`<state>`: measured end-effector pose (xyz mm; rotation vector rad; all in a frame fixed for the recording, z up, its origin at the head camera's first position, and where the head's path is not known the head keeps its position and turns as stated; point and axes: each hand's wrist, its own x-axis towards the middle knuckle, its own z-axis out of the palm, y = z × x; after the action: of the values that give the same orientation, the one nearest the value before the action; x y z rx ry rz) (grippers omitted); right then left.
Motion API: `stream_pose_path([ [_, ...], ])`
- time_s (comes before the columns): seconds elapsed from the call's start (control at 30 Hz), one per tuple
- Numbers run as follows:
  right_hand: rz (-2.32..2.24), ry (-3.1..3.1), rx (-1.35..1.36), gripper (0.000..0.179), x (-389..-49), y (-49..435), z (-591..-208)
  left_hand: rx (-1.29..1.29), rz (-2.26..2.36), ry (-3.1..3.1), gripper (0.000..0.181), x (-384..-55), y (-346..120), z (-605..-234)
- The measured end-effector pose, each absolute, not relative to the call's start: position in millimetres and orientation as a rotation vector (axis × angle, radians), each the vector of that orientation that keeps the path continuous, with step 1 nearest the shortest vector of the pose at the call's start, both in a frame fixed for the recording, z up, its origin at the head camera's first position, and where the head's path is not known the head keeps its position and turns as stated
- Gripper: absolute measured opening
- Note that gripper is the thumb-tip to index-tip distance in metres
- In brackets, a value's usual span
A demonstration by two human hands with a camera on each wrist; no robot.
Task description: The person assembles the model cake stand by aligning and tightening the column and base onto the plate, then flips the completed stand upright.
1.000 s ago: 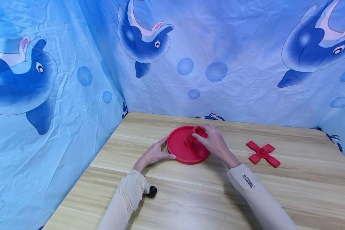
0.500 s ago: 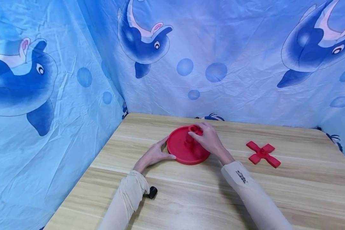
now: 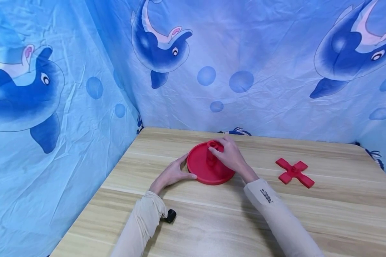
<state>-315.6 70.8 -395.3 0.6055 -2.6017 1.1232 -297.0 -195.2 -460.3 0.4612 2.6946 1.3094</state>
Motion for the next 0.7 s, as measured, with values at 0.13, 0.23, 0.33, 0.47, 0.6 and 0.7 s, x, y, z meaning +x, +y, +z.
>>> stream_pose_path([
  [0.13, 1.125, -2.598, 0.620, 0.047, -316.2, 71.5, -395.2, 0.468, 1.314, 2.692, 0.112, -297.3, -194.8, -459.4],
  [0.23, 1.135, -2.597, 0.619, 0.047, -316.1, 71.6, -395.4, 0.470, 1.312, 2.690, 0.112, -296.8, -194.8, -459.1],
  [0.33, 1.166, -2.600, 0.586, 0.050, -315.5, 71.5, -396.4, 0.470, 1.311, 2.691, 0.111, -295.9, -194.7, -459.1],
  [0.47, 1.173, -2.613, 0.524, 0.058, -315.4, 71.2, -398.2, 0.469, 1.308, 2.695, 0.109, -295.7, -194.3, -459.4],
  [0.6, 1.125, -2.621, 0.533, 0.060, -314.8, 71.7, -398.9, 0.467, 1.306, 2.698, 0.110, -296.4, -194.2, -459.9],
  [0.7, 1.096, -2.610, 0.603, 0.056, -314.1, 72.0, -398.9, 0.468, 1.304, 2.701, 0.110, -296.9, -194.5, -460.2],
])
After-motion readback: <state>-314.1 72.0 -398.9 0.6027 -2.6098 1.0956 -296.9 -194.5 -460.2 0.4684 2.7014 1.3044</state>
